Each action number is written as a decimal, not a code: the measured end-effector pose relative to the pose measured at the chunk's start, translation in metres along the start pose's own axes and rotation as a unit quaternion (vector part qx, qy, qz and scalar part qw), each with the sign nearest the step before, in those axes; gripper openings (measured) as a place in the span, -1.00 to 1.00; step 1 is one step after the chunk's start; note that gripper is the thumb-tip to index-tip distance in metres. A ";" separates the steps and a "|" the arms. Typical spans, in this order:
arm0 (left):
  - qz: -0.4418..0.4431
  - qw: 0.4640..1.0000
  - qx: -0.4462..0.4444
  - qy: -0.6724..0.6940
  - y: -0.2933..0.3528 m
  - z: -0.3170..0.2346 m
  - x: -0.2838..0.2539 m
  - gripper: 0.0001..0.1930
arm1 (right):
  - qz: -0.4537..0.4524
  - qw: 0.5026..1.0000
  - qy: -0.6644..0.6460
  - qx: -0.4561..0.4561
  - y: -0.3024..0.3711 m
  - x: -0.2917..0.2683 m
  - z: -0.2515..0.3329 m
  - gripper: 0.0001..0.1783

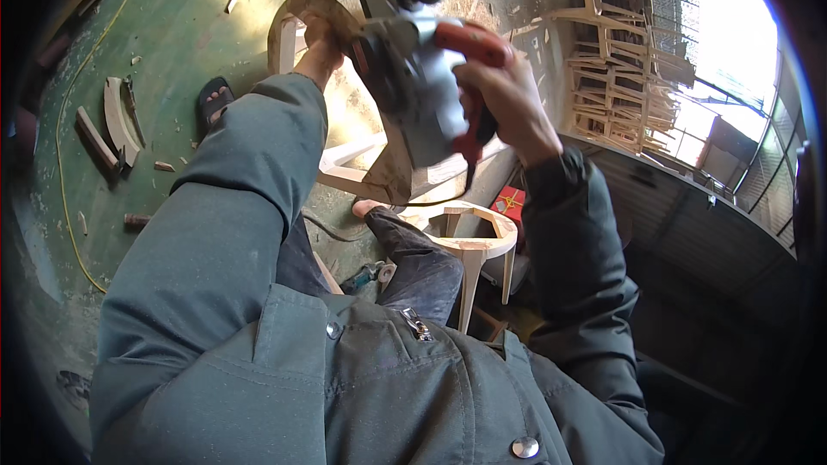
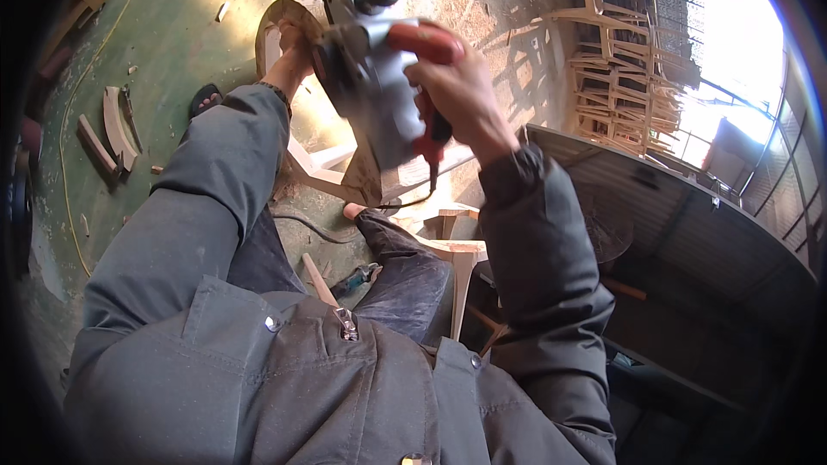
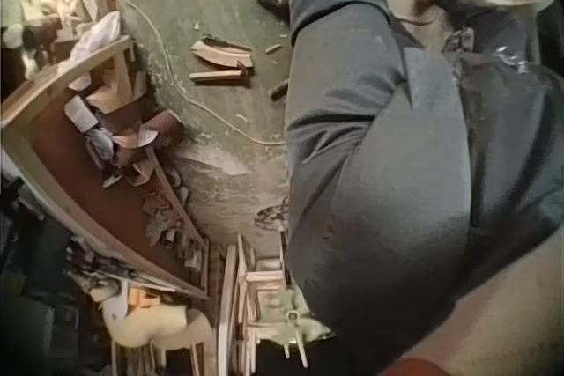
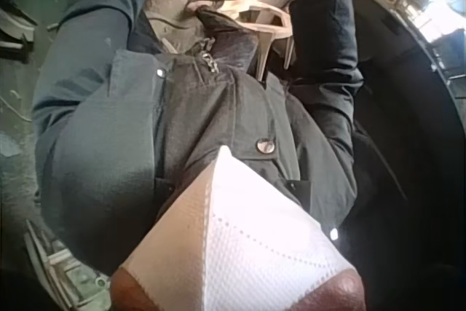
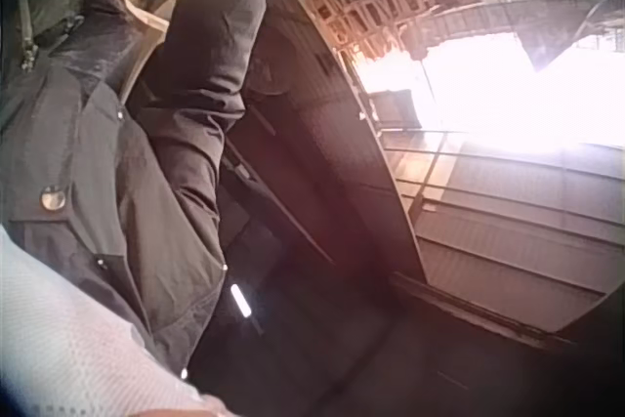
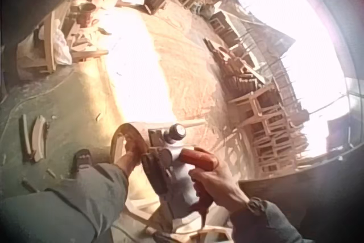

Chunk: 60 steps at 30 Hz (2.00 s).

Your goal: Manufacturing a wooden chair frame using an electric planer, hammer, chisel, and sandpaper.

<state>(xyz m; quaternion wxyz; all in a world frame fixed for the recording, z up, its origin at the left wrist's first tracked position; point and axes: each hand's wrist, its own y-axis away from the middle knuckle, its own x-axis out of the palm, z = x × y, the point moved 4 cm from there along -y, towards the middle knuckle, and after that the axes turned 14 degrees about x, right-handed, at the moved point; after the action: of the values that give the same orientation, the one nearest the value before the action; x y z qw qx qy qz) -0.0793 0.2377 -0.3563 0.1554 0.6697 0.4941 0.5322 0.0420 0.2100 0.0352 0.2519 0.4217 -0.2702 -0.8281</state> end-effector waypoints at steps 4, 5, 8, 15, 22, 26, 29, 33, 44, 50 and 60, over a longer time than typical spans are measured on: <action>-0.004 0.999 0.023 0.036 0.043 -0.009 0.016 -0.39 | -0.061 0.998 -0.017 0.029 0.087 -0.031 -0.103 -0.34; -0.007 0.999 0.027 0.035 0.037 -0.011 0.009 -0.39 | -0.096 0.994 -0.020 0.039 0.109 -0.034 -0.140 -0.34; -0.011 0.997 0.047 0.062 0.033 -0.001 0.011 -0.34 | -0.165 0.986 0.025 -0.014 0.161 -0.026 -0.212 -0.34; -0.030 0.997 0.074 0.009 0.031 -0.001 0.009 -0.24 | -0.157 0.985 -0.076 0.017 0.145 -0.013 -0.210 -0.29; -0.059 0.997 0.047 0.011 0.041 0.001 0.009 -0.15 | -0.070 0.997 -0.039 0.009 0.062 -0.014 -0.090 -0.32; -0.063 0.998 0.009 0.007 0.057 -0.011 0.015 -0.19 | -0.057 0.998 -0.023 0.025 0.026 0.002 -0.031 -0.33; -0.093 0.995 -0.006 -0.041 0.059 -0.019 0.017 -0.19 | -0.041 0.999 0.026 0.008 0.000 0.008 0.001 -0.31; -0.043 0.979 0.085 -0.180 0.053 -0.022 0.007 -0.05 | -0.003 0.998 0.066 0.007 -0.030 0.014 0.040 -0.43; 0.120 0.981 0.063 0.137 -0.020 0.012 -0.025 -0.36 | 0.042 0.996 0.074 -0.015 -0.029 0.018 0.047 -0.45; 0.087 0.973 -0.096 0.189 -0.021 0.008 -0.001 -0.18 | -0.059 0.994 -0.054 0.075 0.091 -0.018 -0.077 -0.30; -0.047 0.997 -0.022 0.061 -0.009 -0.007 -0.003 -0.14 | -0.041 0.999 -0.021 0.029 0.032 0.008 -0.027 -0.31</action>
<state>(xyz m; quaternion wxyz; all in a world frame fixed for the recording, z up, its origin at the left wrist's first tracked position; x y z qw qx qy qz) -0.0897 0.2374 -0.3617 0.1641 0.6084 0.5216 0.5752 0.0665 0.1756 0.0382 0.1995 0.4218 -0.2823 -0.8382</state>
